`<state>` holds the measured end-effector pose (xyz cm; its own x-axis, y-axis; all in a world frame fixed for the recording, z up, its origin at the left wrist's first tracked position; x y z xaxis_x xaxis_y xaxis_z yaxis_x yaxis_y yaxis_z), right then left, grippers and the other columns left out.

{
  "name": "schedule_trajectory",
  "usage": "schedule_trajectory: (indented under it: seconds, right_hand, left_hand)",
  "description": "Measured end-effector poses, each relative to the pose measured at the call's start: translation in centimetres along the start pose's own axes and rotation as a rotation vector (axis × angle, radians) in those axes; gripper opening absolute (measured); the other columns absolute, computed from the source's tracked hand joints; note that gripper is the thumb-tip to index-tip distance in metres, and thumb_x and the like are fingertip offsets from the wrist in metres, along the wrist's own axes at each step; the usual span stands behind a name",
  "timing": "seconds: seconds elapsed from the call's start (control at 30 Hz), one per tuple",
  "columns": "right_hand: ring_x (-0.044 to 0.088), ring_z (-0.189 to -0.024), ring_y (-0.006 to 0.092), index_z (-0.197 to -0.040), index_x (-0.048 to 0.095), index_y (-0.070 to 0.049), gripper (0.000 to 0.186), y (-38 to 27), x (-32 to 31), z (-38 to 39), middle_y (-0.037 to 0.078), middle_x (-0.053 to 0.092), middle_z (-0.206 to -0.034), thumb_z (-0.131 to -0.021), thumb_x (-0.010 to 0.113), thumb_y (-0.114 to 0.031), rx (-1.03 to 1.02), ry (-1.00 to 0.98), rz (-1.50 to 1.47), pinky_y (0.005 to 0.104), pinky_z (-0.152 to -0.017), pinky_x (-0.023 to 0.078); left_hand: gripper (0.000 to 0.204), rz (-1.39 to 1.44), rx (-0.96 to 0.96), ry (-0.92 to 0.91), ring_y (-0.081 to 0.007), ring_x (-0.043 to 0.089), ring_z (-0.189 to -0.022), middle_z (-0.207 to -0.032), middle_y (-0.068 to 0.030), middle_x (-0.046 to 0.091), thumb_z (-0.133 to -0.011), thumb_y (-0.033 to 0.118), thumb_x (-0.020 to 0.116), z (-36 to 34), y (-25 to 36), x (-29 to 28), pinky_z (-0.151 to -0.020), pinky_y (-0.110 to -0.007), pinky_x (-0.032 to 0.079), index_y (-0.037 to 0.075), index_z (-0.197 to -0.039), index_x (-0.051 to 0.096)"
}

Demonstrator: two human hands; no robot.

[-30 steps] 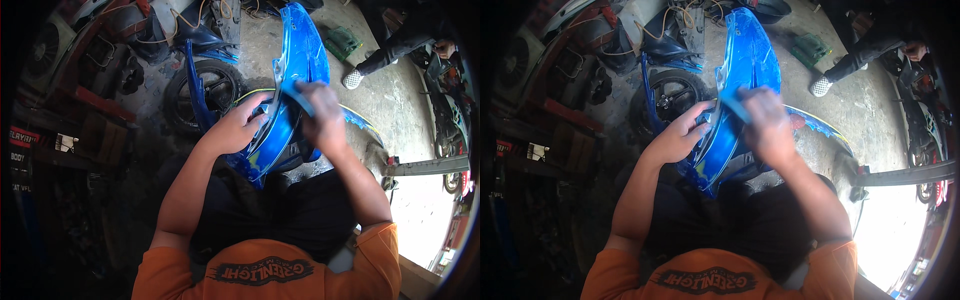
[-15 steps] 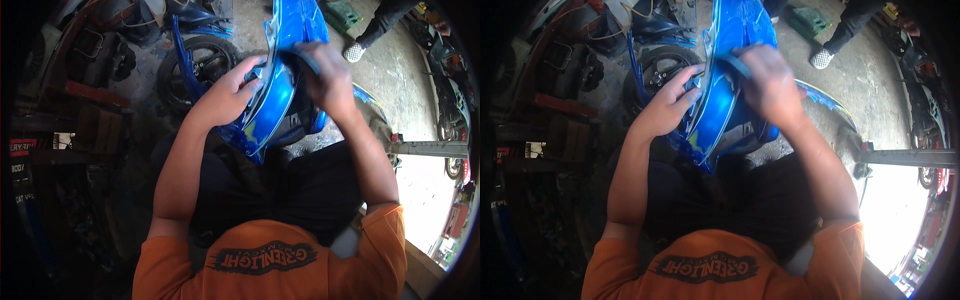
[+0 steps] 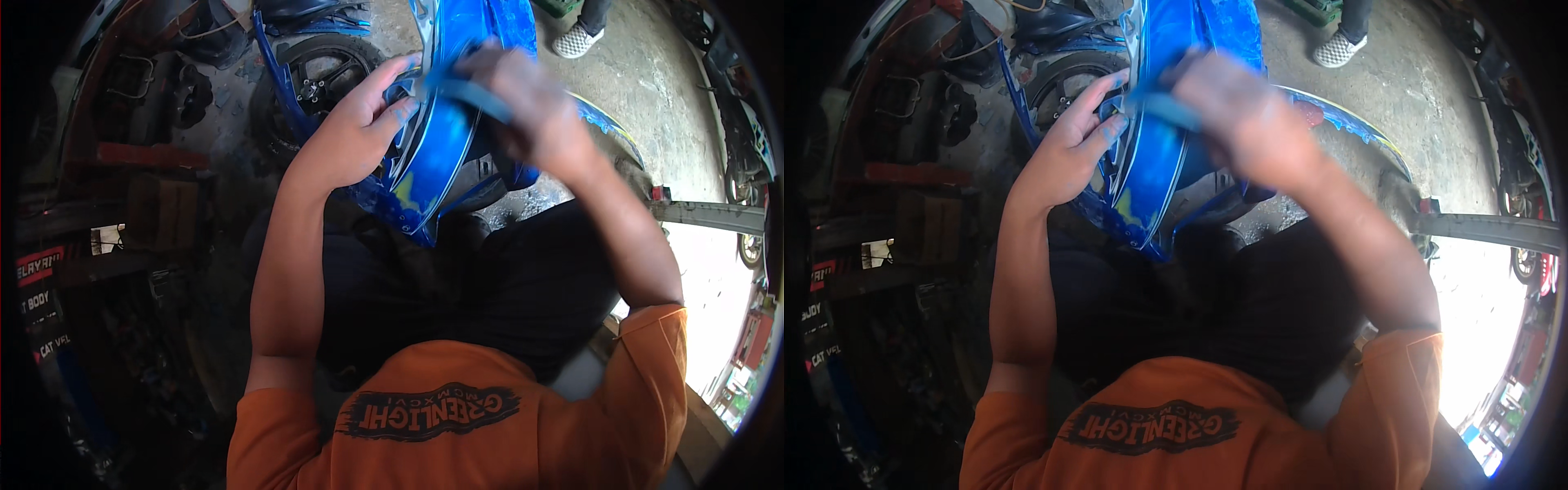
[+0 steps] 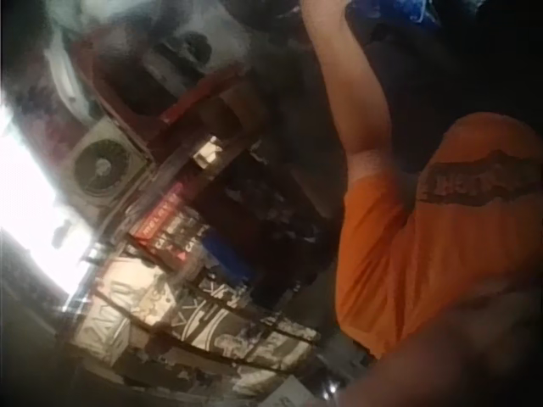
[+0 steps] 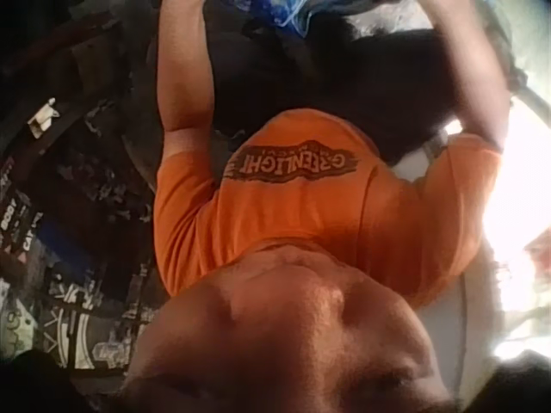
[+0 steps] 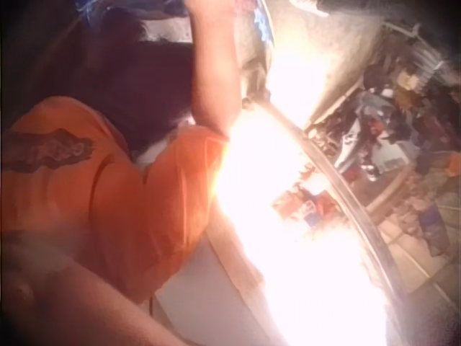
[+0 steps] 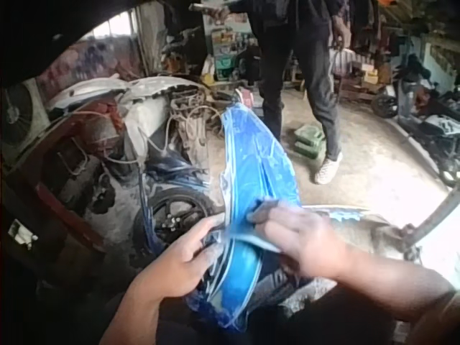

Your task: The person sands a blue motorcycle fairing piece using a blue circular sanding sponge, frequently dipping the sponge into a bucket of water and rubbing the surface of the plastic part.

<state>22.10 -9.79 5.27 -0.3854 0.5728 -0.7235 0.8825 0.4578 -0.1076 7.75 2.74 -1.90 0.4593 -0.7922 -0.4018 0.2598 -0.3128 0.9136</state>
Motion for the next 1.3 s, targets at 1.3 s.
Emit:
schedule_trajectory:
  seconds: [1.3]
  right_hand:
    - [0.071, -0.117, 0.0413, -0.115, 0.073, 0.001, 0.043, -1.4, 1.5, 0.7, 0.016, 0.076, -0.122, -0.073, 0.074, 0.006, -0.031, -0.01, -0.075, 0.0482, -0.108, 0.06]
  left_hand:
    - [0.057, -0.086, -0.167, -0.059, -0.0085, 0.06, -0.103, -0.133, -0.0092, 0.067, -0.113, 0.005, 0.055, 0.1, -0.3, 0.1, -0.097, -0.027, 0.052, 0.002, -0.168, 0.04]
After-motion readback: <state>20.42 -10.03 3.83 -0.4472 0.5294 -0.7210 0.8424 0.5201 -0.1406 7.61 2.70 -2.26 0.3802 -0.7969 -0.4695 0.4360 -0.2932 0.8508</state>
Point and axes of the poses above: each hand's wrist, its own z-axis away from the middle knuckle, its own x-axis out of the palm, y = z × x, the point moved 8 cm from there along -z, towards the middle knuckle
